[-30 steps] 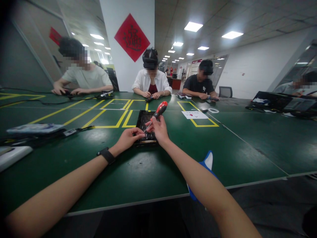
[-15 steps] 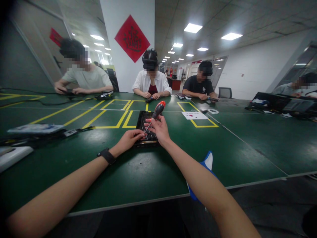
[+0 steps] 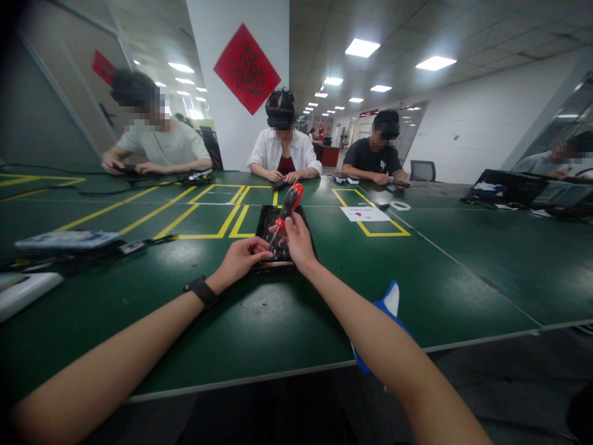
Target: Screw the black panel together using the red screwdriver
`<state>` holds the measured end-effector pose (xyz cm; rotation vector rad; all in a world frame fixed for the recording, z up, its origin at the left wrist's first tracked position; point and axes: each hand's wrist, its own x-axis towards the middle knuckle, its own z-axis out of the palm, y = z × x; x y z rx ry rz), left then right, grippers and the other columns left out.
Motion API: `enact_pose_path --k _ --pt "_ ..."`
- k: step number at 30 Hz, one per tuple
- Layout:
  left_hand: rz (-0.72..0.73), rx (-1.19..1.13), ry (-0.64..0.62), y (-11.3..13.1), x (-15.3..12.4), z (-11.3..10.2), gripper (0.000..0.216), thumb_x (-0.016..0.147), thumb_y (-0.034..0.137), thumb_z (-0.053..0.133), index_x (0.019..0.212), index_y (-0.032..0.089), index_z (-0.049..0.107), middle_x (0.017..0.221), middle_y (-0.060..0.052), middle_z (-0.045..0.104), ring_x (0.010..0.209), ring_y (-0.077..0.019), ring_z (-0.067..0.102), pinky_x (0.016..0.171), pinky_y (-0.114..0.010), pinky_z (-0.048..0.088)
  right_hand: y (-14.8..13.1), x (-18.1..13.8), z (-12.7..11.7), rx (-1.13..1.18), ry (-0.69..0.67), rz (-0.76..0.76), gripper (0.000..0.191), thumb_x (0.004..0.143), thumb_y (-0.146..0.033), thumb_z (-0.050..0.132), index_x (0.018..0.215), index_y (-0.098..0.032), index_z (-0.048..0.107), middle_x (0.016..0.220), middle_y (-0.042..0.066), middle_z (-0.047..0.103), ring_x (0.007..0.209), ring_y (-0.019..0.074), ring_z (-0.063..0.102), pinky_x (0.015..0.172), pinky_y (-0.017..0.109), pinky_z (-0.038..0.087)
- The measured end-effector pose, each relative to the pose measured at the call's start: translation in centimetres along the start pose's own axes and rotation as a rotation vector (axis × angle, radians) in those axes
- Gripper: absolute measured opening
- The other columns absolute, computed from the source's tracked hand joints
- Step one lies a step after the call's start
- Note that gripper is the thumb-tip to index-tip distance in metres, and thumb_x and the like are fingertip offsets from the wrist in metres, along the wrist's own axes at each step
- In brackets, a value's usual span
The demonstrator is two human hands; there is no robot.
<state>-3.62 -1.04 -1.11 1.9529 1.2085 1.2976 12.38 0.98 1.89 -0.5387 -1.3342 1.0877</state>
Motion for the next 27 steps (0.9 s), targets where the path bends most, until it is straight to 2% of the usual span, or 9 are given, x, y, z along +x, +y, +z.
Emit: enact_pose_path --k 5,11,17,20,24,27 --pt "-0.011 -0.017 -0.068 0.1 -0.1 -0.1 0.029 0.071 0.039 0.066 0.085 0.014 0.066 0.071 -0.003 0.067 0.062 -0.0123 0.058 0.06 -0.024 0.044 -0.1 0.0 -0.2 0.172 -0.065 0.111 0.034 0.081 -0.043 0.056 0.107 -0.025 0.046 0.082 -0.001 0.067 0.074 0.0129 0.067 0.071 0.027 0.052" --pt "0.006 -0.005 -0.101 0.1 -0.1 -0.2 0.029 0.075 0.038 0.062 0.091 0.014 0.068 0.081 -0.005 0.07 0.071 -0.016 0.063 0.068 -0.027 0.048 -0.1 0.0 -0.4 0.178 -0.099 0.163 0.031 0.079 -0.039 0.06 0.103 -0.021 0.054 0.09 0.003 0.068 0.079 0.0121 0.066 0.066 0.022 0.05" --pt "0.023 -0.02 -0.098 0.0 -0.1 -0.2 0.028 0.079 0.036 0.058 0.094 0.015 0.067 0.085 -0.006 0.071 0.077 -0.0175 0.065 0.074 -0.029 0.049 -0.7 -0.1 -0.2 0.221 -0.037 0.123 0.029 0.072 -0.029 0.069 0.095 -0.021 0.054 0.107 0.002 0.064 0.091 0.0112 0.062 0.074 0.023 0.051" --pt "0.032 0.005 -0.093 -0.1 0.0 -0.2 0.025 0.08 0.034 0.057 0.094 0.015 0.068 0.086 -0.005 0.072 0.079 -0.0176 0.066 0.075 -0.029 0.049 -1.1 -0.1 0.0 0.256 -0.054 0.113 0.033 0.07 -0.025 0.071 0.095 -0.02 0.05 0.099 0.002 0.066 0.088 0.0122 0.064 0.081 0.027 0.051" --pt "0.04 0.035 -0.088 0.1 -0.1 -0.3 0.026 0.081 0.035 0.056 0.094 0.016 0.067 0.085 -0.005 0.072 0.078 -0.018 0.066 0.075 -0.029 0.05 -1.1 0.0 0.2 0.283 -0.058 0.119 0.028 0.077 -0.026 0.06 0.103 -0.021 0.049 0.084 -0.002 0.063 0.071 0.0105 0.063 0.078 0.031 0.052" --pt "0.039 0.028 -0.089 0.2 -0.1 -0.3 0.026 0.082 0.035 0.055 0.094 0.015 0.066 0.086 -0.005 0.072 0.08 -0.0182 0.066 0.075 -0.029 0.049 -0.9 0.1 0.2 0.29 -0.081 0.092 0.031 0.078 -0.022 0.054 0.108 -0.023 0.049 0.085 -0.003 0.06 0.071 0.0098 0.062 0.077 0.032 0.053"
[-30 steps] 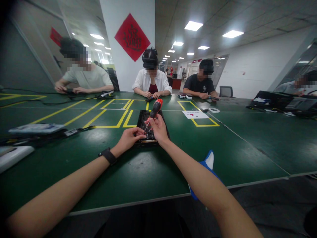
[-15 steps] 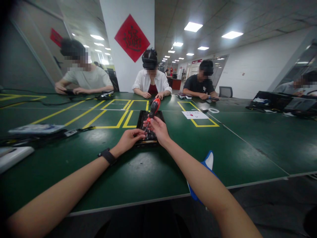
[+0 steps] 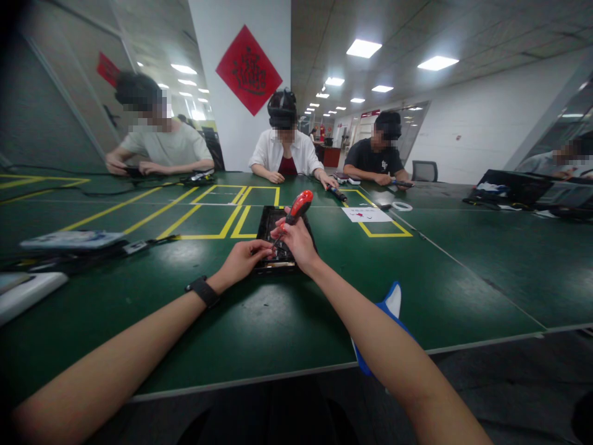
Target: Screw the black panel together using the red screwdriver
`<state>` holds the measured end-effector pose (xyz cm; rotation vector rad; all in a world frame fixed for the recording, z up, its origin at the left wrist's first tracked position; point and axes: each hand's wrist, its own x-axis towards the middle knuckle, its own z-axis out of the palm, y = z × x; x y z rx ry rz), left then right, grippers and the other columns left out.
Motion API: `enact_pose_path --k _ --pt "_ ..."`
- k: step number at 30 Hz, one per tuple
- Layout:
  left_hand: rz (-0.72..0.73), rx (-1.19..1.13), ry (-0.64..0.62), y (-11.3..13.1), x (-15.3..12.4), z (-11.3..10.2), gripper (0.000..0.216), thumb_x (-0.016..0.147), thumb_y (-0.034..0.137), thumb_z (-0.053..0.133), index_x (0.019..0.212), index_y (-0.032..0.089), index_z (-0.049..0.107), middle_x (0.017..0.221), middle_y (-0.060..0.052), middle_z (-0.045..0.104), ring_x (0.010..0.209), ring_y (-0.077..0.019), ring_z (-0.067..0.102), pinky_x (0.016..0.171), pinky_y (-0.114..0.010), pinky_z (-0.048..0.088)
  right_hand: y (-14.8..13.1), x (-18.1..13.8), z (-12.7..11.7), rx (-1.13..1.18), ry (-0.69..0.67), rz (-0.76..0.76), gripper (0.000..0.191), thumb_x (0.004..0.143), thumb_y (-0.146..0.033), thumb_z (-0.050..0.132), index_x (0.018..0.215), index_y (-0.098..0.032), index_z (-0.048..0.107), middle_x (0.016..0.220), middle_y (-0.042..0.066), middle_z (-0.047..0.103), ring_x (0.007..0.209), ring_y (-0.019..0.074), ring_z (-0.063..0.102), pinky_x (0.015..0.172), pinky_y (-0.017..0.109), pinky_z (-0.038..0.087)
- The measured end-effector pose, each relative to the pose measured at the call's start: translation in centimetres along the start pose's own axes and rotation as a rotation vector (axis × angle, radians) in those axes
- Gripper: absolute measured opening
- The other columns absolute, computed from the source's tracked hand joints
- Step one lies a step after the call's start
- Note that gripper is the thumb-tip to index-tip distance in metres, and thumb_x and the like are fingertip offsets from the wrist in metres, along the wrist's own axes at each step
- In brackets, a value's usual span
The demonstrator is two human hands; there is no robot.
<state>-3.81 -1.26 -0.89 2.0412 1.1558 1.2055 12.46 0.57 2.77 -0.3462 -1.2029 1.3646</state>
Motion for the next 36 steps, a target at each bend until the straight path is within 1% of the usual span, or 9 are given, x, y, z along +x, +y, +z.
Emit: enact_pose_path --k 5,9,14,17,20,23,28,32,36 --pt "0.022 0.042 0.006 0.12 0.03 0.15 0.026 0.082 0.038 0.055 0.091 0.016 0.067 0.087 -0.004 0.071 0.081 -0.0179 0.064 0.077 -0.029 0.048 0.09 -0.1 -0.22 -0.147 -0.041 -0.065 0.028 0.079 -0.028 0.057 0.105 -0.023 0.047 0.105 0.002 0.062 0.076 0.0113 0.065 0.078 0.032 0.054" --pt "0.07 0.121 0.05 0.02 0.1 0.16 0.027 0.077 0.041 0.06 0.087 0.018 0.068 0.087 -0.004 0.07 0.08 -0.0179 0.063 0.077 -0.03 0.046 0.2 -0.29 -0.27 -0.174 0.007 -0.106 0.028 0.081 -0.033 0.058 0.101 -0.024 0.041 0.101 0.001 0.065 0.075 0.0113 0.066 0.074 0.031 0.055" --pt "0.029 0.13 0.024 0.1 0.08 0.1 0.029 0.075 0.044 0.061 0.083 0.017 0.067 0.077 -0.003 0.069 0.069 -0.0155 0.061 0.068 -0.027 0.045 0.28 -0.42 0.03 -0.174 0.059 -0.101 0.033 0.078 -0.035 0.062 0.098 -0.024 0.037 0.097 0.001 0.065 0.074 0.0113 0.067 0.074 0.031 0.056" --pt "0.035 0.139 0.026 0.24 0.06 0.01 0.029 0.077 0.043 0.059 0.082 0.016 0.067 0.077 -0.002 0.069 0.069 -0.0151 0.06 0.068 -0.026 0.044 0.23 -0.47 0.12 -0.175 0.081 -0.095 0.031 0.08 -0.037 0.059 0.096 -0.024 0.036 0.093 0.0 0.065 0.067 0.0113 0.067 0.068 0.03 0.056" --pt "0.058 0.153 0.019 0.22 0.09 -0.11 0.029 0.079 0.042 0.056 0.083 0.017 0.068 0.08 -0.003 0.07 0.073 -0.0159 0.061 0.072 -0.027 0.044 0.18 -0.49 -0.17 -0.112 0.051 -0.068 0.023 0.085 -0.035 0.048 0.101 -0.024 0.036 0.092 0.0 0.065 0.063 0.0115 0.066 0.066 0.031 0.056" --pt "0.061 0.169 0.004 0.04 0.15 -0.22 0.029 0.081 0.042 0.053 0.084 0.017 0.069 0.082 -0.003 0.07 0.075 -0.0167 0.062 0.073 -0.027 0.044 0.23 -0.42 -0.61 -0.054 -0.001 -0.033 0.025 0.083 -0.027 0.045 0.106 -0.024 0.039 0.099 0.0 0.063 0.068 0.0124 0.067 0.073 0.035 0.056" --pt "0.066 0.171 -0.02 -0.12 0.14 -0.27 0.031 0.083 0.041 0.05 0.085 0.017 0.069 0.082 -0.004 0.071 0.073 -0.0171 0.062 0.071 -0.027 0.045 0.48 -0.32 -0.69 -0.106 0.012 -0.018 0.029 0.079 -0.024 0.054 0.106 -0.025 0.044 0.106 0.0 0.06 0.076 0.0114 0.066 0.081 0.035 0.054" --pt "0.055 0.183 -0.031 -0.03 0.09 -0.23 0.031 0.082 0.041 0.052 0.084 0.017 0.07 0.079 -0.004 0.071 0.07 -0.0161 0.061 0.068 -0.026 0.044 0.63 -0.54 -0.47 -0.123 0.048 -0.024 0.036 0.077 -0.028 0.06 0.108 -0.026 0.042 0.109 0.001 0.059 0.077 0.0114 0.066 0.079 0.036 0.056" --pt "0.051 0.184 -0.022 0.26 0.06 -0.2 0.029 0.081 0.041 0.054 0.083 0.017 0.07 0.078 -0.004 0.07 0.069 -0.0161 0.061 0.067 -0.026 0.044 0.69 -0.79 -0.34 -0.115 0.066 -0.057 0.04 0.074 -0.027 0.064 0.105 -0.028 0.039 0.104 -0.002 0.059 0.075 0.0115 0.066 0.076 0.039 0.057"
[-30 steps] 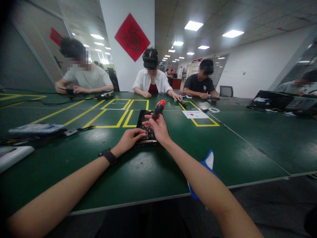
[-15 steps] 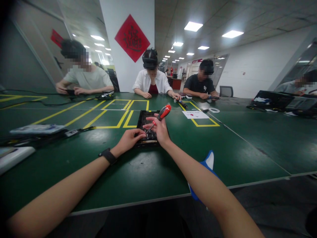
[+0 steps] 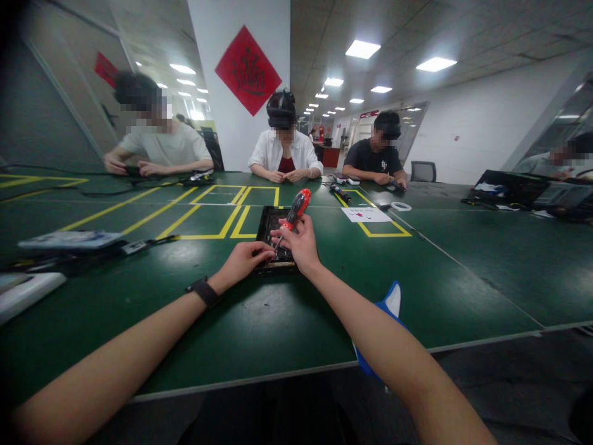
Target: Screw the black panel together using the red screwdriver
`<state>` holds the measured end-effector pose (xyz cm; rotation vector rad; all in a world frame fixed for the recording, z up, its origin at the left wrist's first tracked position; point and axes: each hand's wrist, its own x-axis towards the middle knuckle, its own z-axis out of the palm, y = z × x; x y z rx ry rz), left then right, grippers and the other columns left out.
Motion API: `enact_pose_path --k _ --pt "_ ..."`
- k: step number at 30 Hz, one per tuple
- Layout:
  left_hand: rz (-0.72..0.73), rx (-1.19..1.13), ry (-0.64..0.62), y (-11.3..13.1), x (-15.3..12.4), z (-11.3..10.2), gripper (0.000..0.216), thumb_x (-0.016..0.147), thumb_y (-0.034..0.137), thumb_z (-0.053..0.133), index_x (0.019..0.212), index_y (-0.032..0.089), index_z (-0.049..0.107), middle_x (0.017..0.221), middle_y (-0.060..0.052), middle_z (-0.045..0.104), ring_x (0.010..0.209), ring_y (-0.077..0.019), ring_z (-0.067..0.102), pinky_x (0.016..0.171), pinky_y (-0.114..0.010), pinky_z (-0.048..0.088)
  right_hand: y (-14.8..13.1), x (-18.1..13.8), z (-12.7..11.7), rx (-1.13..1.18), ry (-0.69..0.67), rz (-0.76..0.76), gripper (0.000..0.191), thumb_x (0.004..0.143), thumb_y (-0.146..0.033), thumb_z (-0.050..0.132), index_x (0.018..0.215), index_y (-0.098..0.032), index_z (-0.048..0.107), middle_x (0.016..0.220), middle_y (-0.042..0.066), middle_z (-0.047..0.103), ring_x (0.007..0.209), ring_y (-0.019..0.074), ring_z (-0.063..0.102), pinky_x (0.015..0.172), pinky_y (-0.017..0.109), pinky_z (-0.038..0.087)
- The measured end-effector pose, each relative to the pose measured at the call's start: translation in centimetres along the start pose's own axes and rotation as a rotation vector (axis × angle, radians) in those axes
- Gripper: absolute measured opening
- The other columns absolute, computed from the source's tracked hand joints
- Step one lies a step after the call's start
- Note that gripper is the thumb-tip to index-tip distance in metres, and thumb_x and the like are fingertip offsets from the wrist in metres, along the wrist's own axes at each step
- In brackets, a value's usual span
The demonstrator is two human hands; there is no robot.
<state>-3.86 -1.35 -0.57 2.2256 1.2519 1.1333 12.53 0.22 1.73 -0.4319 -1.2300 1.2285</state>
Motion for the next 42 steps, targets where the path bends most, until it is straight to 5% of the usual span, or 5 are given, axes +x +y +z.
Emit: enact_pose_path --k 17,24,42 --pt "-0.022 -0.055 0.058 -0.35 0.03 0.19 0.029 0.076 0.042 0.06 0.085 0.016 0.068 0.079 -0.004 0.069 0.07 -0.016 0.061 0.068 -0.027 0.047 0.16 -0.03 0.36 -0.04 0.053 -0.067 0.042 0.074 -0.031 0.066 0.1 -0.027 0.033 0.096 -0.003 0.06 0.068 0.0092 0.065 0.072 0.032 0.057" --pt "-0.006 -0.022 0.06 -0.25 0.05 -0.08 0.028 0.081 0.039 0.054 0.088 0.017 0.069 0.087 -0.005 0.071 0.078 -0.0183 0.063 0.075 -0.029 0.046 0.39 0.13 -0.03 -0.007 -0.032 0.023 0.029 0.084 -0.037 0.047 0.11 -0.025 0.04 0.105 0.002 0.062 0.071 0.0118 0.067 0.071 0.031 0.055" --pt "-0.025 -0.063 0.064 0.01 -0.08 0.34 0.03 0.07 0.045 0.067 0.08 0.017 0.068 0.076 -0.003 0.07 0.067 -0.0148 0.061 0.065 -0.026 0.046 -0.21 -0.1 0.36 -0.048 0.041 -0.042 0.036 0.077 -0.038 0.062 0.099 -0.026 0.036 0.102 0.0 0.062 0.072 0.01 0.066 0.07 0.031 0.057"
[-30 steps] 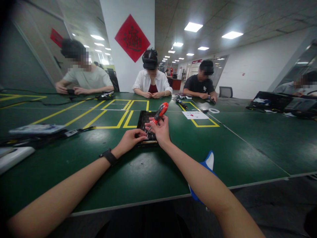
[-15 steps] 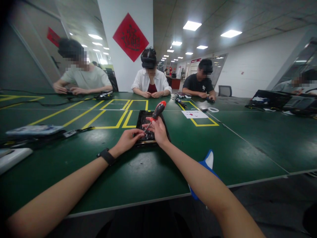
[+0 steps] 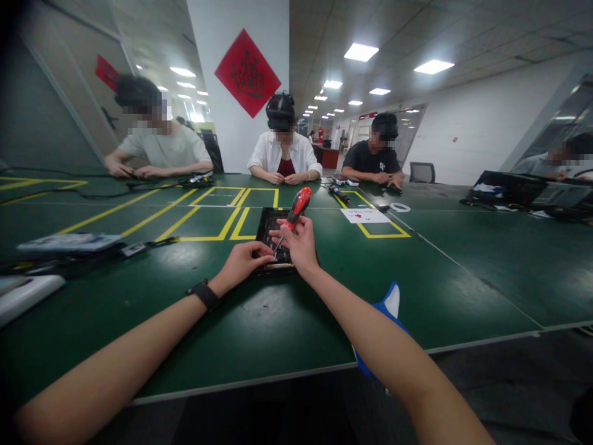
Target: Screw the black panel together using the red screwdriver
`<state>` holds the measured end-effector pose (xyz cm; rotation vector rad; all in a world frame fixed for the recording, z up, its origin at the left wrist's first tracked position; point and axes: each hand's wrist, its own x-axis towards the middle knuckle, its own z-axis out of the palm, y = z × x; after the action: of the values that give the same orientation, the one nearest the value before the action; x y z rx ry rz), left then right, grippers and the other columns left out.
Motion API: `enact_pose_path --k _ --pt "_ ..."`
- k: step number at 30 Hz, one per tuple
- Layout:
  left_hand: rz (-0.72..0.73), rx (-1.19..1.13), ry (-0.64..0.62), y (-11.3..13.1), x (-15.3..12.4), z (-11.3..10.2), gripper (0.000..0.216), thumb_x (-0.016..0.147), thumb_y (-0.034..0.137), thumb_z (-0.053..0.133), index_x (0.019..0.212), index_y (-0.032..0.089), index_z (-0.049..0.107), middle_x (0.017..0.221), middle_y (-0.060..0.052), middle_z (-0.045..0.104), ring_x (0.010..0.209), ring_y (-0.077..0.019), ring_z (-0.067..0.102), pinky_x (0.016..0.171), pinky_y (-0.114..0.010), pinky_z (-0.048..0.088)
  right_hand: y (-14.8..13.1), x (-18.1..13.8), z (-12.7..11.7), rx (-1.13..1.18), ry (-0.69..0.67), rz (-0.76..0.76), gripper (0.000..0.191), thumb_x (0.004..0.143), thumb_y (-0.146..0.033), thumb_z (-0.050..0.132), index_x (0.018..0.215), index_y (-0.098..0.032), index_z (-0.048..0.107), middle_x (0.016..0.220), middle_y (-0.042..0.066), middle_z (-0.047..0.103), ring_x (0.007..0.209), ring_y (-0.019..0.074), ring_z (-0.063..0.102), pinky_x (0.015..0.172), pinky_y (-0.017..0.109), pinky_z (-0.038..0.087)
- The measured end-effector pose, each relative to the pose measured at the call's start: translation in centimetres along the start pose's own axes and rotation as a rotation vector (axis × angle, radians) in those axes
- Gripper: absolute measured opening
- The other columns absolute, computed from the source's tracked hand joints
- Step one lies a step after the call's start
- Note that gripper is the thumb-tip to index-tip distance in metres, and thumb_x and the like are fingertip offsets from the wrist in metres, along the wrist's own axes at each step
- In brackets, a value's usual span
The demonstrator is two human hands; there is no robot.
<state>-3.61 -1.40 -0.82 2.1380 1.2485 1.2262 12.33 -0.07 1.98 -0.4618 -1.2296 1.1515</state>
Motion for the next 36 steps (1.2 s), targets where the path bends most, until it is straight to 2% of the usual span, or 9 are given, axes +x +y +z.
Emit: enact_pose_path --k 10,16,19,23,36 --pt "0.022 0.057 0.017 0.07 -0.02 -0.13 0.029 0.074 0.045 0.063 0.081 0.017 0.068 0.078 -0.003 0.069 0.069 -0.0153 0.06 0.066 -0.027 0.045 -0.27 -0.08 0.41 -0.017 -0.022 -0.036 0.038 0.077 -0.038 0.062 0.1 -0.026 0.035 0.101 0.0 0.063 0.072 0.0108 0.067 0.071 0.03 0.056" --pt "0.045 0.081 0.027 -0.12 -0.01 -0.3 0.027 0.08 0.04 0.057 0.084 0.016 0.068 0.083 -0.004 0.07 0.075 -0.0166 0.062 0.072 -0.027 0.046 -0.05 0.16 -0.17 0.027 -0.117 -0.001 0.031 0.087 -0.043 0.043 0.113 -0.025 0.04 0.109 0.004 0.061 0.071 0.0119 0.066 0.07 0.031 0.055" --pt "0.044 0.098 0.018 -0.22 0.03 -0.32 0.025 0.081 0.037 0.055 0.085 0.017 0.069 0.085 -0.004 0.071 0.077 -0.0173 0.063 0.074 -0.028 0.046 0.07 0.33 -0.4 0.027 -0.142 -0.011 0.03 0.086 -0.039 0.045 0.112 -0.025 0.042 0.112 0.004 0.06 0.073 0.0119 0.066 0.072 0.031 0.055" --pt "0.05 0.088 0.017 -0.3 0.05 -0.19 0.025 0.082 0.036 0.054 0.087 0.017 0.069 0.086 -0.004 0.071 0.078 -0.0173 0.063 0.074 -0.028 0.046 0.14 0.31 -0.33 -0.012 -0.112 -0.033 0.025 0.084 -0.037 0.051 0.105 -0.025 0.043 0.111 0.003 0.06 0.072 0.0101 0.066 0.069 0.029 0.056" --pt "0.016 0.089 0.026 -0.14 -0.05 0.18 0.029 0.076 0.045 0.061 0.078 0.017 0.066 0.072 -0.002 0.066 0.064 -0.0134 0.057 0.062 -0.025 0.042 0.13 0.17 -0.18 -0.013 -0.06 -0.036 0.036 0.079 -0.04 0.059 0.104 -0.026 0.036 0.103 0.001 0.061 0.07 0.0093 0.065 0.066 0.029 0.058"
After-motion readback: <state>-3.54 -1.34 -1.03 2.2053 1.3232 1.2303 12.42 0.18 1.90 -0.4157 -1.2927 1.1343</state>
